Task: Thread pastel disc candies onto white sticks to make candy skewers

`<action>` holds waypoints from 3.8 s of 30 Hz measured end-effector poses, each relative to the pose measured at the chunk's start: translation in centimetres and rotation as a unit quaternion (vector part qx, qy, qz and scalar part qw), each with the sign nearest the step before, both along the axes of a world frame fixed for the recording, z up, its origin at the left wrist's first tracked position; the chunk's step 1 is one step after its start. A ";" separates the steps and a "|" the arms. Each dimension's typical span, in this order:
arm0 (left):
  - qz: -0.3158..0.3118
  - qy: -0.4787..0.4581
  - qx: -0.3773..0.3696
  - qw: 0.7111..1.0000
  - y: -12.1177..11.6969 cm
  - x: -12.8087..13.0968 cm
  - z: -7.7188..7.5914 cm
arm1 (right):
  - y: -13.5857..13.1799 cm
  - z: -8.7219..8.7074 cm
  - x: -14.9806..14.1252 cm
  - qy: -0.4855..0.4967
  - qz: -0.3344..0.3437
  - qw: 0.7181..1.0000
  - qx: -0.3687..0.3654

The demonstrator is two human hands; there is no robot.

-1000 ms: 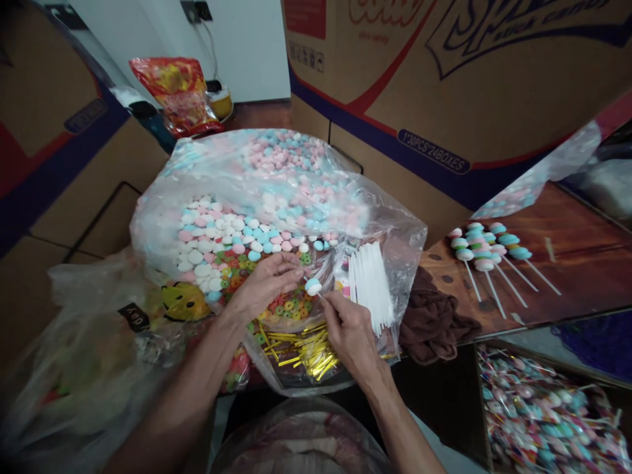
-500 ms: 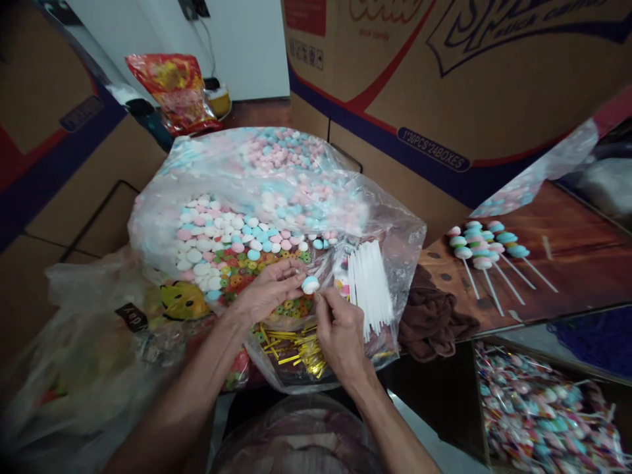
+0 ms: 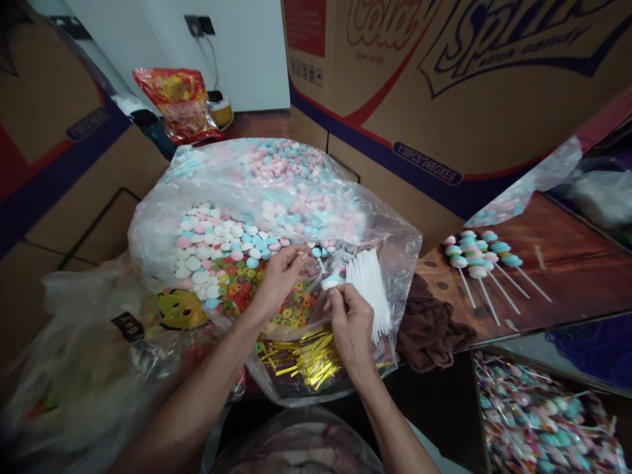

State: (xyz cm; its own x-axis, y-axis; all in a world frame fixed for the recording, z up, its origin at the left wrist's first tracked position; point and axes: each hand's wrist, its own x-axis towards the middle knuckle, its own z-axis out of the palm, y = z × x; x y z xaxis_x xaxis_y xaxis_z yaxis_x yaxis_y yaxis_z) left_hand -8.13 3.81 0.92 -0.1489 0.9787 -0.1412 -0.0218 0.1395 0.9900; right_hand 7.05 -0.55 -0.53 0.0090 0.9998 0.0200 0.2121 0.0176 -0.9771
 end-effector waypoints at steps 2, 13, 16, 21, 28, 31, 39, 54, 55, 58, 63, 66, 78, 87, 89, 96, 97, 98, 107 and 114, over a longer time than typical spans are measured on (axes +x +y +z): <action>-0.007 0.188 0.063 0.980 1.6 0.1 -0.2 | 0.1 -0.3 0.7 -0.005 -0.022 1.000 -0.013; -0.105 0.577 0.098 0.804 4.3 0.1 -2.0 | -0.3 -1.2 1.4 0.004 -0.032 0.999 -0.014; -0.153 0.559 0.160 0.799 4.6 -0.5 -2.4 | -0.2 -1.3 1.6 0.002 -0.032 0.999 -0.015; -0.204 0.530 0.219 0.794 4.9 -0.5 -2.5 | -0.3 -1.5 1.7 0.005 -0.028 0.999 -0.016; -0.220 0.516 0.205 0.802 4.5 0.3 -1.6 | -0.4 -1.6 1.9 0.008 -0.026 0.999 -0.020; -0.208 0.497 0.186 0.821 4.2 0.5 -1.6 | -0.4 -1.5 1.9 0.004 -0.026 0.999 -0.020; -0.175 0.488 0.128 0.845 3.8 1.5 -2.1 | -0.5 -1.3 2.3 -0.011 -0.030 0.999 -0.009; -0.046 0.025 0.069 0.996 0.8 0.3 -2.2 | -0.8 -0.9 1.8 -0.023 0.036 0.999 0.004; -0.031 -0.010 0.059 0.998 0.5 0.2 -2.2 | -0.9 -0.9 1.7 -0.023 0.039 0.999 0.005; 0.013 -0.037 0.046 0.998 -0.1 -0.1 -2.1 | -1.0 -1.1 1.5 -0.037 0.051 0.998 0.013; 0.025 0.044 0.081 0.995 -0.5 -0.7 -2.4 | -1.2 -1.5 1.6 -0.086 0.060 0.994 0.024; 0.012 0.131 0.085 0.988 -0.8 -1.0 -2.3 | -1.3 -1.3 1.9 -0.114 0.065 0.991 0.015; -0.050 0.257 0.120 0.958 -1.6 -1.2 -1.6 | -1.0 0.3 1.5 -0.177 0.098 0.979 0.017; -0.019 0.206 0.101 0.973 -3.0 -0.9 -2.2 | -1.5 -1.0 0.0 -0.157 0.068 0.985 0.024; -0.012 0.194 0.089 0.977 -3.3 -0.9 -2.2 | -1.5 -1.2 -0.2 -0.151 0.069 0.986 0.024; -0.008 0.185 0.072 0.980 -4.5 0.1 -2.3 | -1.7 -1.1 -0.4 -0.156 0.051 0.986 0.032; -0.013 0.185 0.073 0.980 -4.6 0.2 -2.4 | -1.6 -1.1 -0.4 -0.160 0.049 0.985 0.035; -0.019 0.185 0.075 0.980 -4.7 0.4 -2.5 | -1.5 -1.1 -0.4 -0.164 0.046 0.985 0.038; -0.062 0.192 0.072 0.977 -4.1 0.3 -1.5 | -0.7 -1.1 0.2 -0.108 0.041 0.993 0.009; -0.011 0.531 0.090 0.843 -0.8 -1.4 -0.7 | -0.6 -0.8 2.3 -0.147 -0.023 0.989 -0.004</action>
State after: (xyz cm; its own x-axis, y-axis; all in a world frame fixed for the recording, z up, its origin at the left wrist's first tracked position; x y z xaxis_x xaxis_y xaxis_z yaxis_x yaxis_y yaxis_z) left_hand -9.55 3.03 0.25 -0.0794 0.9741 0.2116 0.8898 -0.0264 0.4555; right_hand 9.34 -1.14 -1.28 0.0490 0.9986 0.0198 0.4875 -0.0066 -0.8731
